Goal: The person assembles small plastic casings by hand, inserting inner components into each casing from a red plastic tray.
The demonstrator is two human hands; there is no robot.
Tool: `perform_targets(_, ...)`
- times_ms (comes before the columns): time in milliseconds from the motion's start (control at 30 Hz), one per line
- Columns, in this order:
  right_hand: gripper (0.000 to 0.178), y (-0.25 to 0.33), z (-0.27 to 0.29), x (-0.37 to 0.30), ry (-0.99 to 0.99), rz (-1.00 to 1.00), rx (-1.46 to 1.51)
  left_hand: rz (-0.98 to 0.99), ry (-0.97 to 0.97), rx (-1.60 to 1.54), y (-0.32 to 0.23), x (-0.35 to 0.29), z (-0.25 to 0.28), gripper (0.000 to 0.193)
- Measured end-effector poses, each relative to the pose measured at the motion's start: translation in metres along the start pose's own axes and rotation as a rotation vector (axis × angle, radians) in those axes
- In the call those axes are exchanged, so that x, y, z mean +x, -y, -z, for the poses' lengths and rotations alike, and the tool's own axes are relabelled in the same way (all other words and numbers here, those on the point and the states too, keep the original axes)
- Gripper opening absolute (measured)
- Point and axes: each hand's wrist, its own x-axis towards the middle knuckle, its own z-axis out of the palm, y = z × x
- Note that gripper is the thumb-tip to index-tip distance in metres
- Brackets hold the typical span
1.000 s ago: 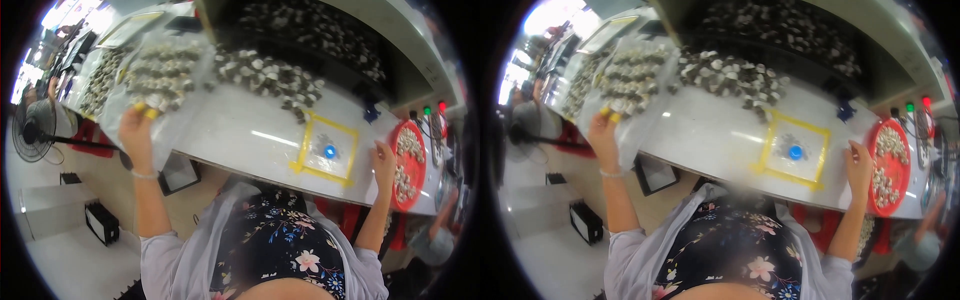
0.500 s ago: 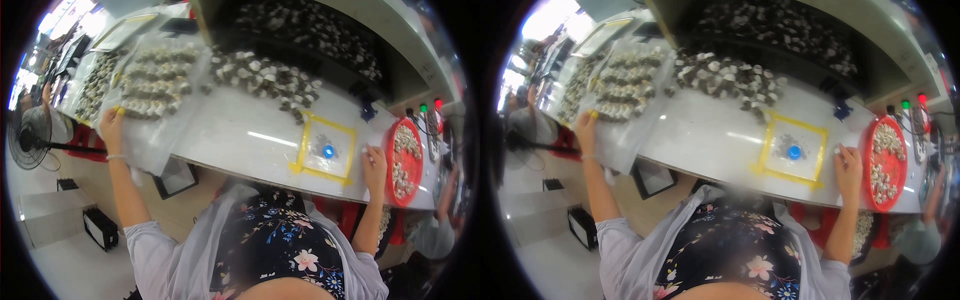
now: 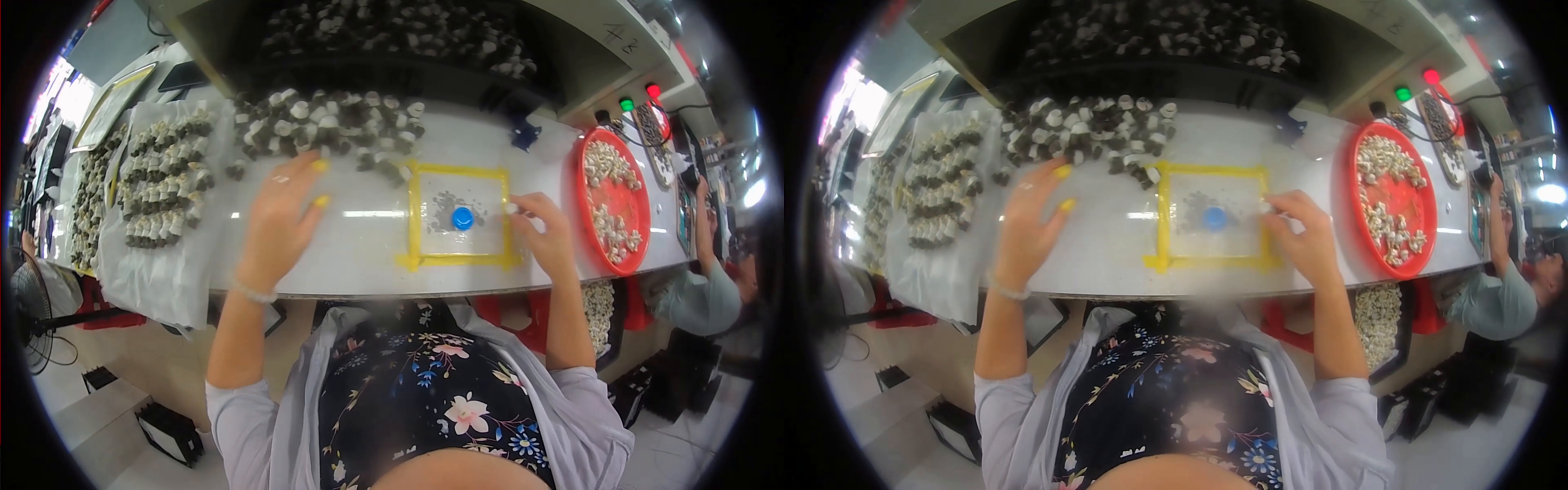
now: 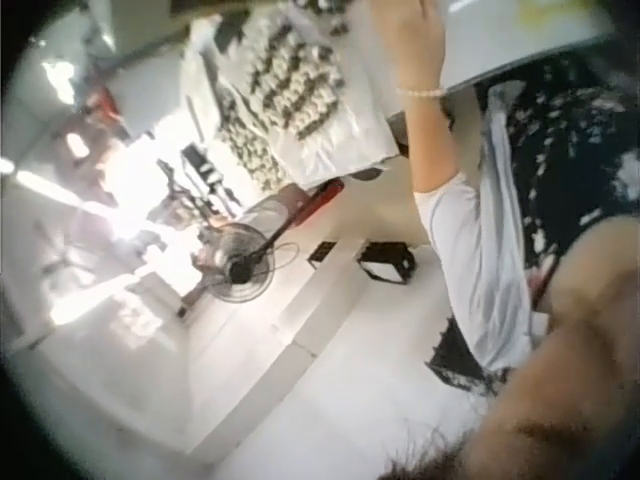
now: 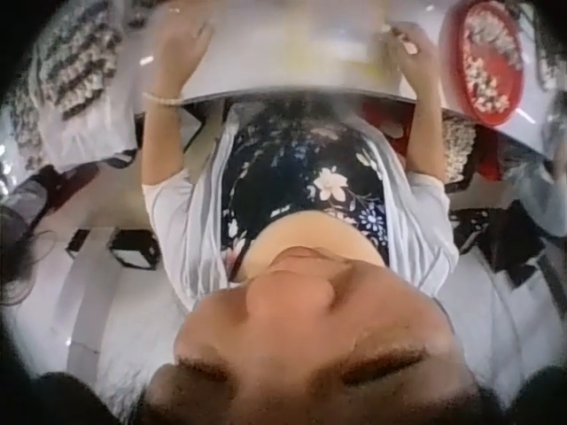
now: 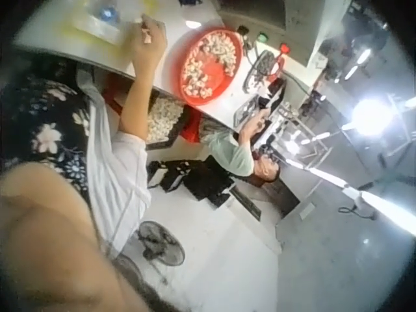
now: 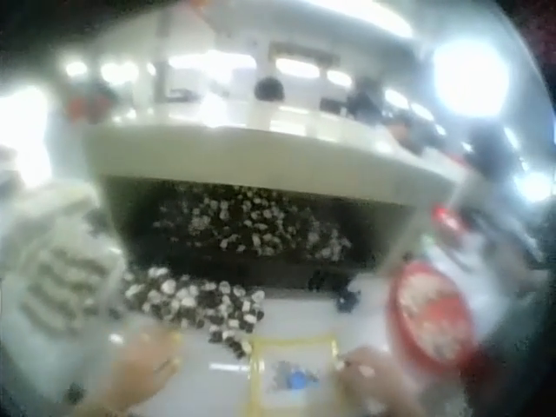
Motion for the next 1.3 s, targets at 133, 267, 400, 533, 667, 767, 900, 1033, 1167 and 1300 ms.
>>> perform_targets(133,0.025,0.016,-0.008,0.005,0.100,0.077,0.054,0.075,0.112,-0.058,-0.016,0.033,-0.037,0.036)
perform_targets(267,0.023,0.025,-0.016,0.012,0.156,0.180,-0.037,0.072,0.173,-0.038,-0.004,0.033,-0.057,0.033)
perform_targets(400,0.021,0.028,-0.020,0.017,0.187,0.318,-0.156,0.117,0.166,-0.047,-0.004,0.024,-0.050,0.032)
perform_targets(533,0.016,0.027,-0.023,0.020,0.216,0.399,-0.283,0.387,0.143,-0.410,-0.019,0.015,-0.041,0.030)
perform_targets(667,0.014,0.032,-0.023,0.021,0.254,0.441,-0.389,0.570,-0.013,-1.070,-0.028,-0.009,-0.053,0.027)
perform_targets(767,0.014,0.034,-0.021,0.023,0.311,0.475,-0.506,0.700,0.039,-1.386,-0.040,-0.019,-0.052,0.026)
perform_targets(900,0.015,0.040,-0.022,0.026,0.348,0.483,-0.562,0.729,-0.017,-1.637,-0.062,-0.028,-0.063,0.027)
perform_targets(1033,0.015,0.039,-0.023,0.027,0.337,0.503,-0.544,0.759,0.003,-1.730,-0.074,-0.032,-0.075,0.027)
perform_targets(1167,0.018,0.036,-0.022,0.024,0.285,0.410,-0.317,0.749,-0.013,-1.775,-0.080,-0.033,-0.083,0.026)
perform_targets(1300,0.022,0.037,-0.020,0.018,0.256,0.173,-0.042,0.756,-0.003,-1.825,-0.085,-0.034,-0.091,0.024)
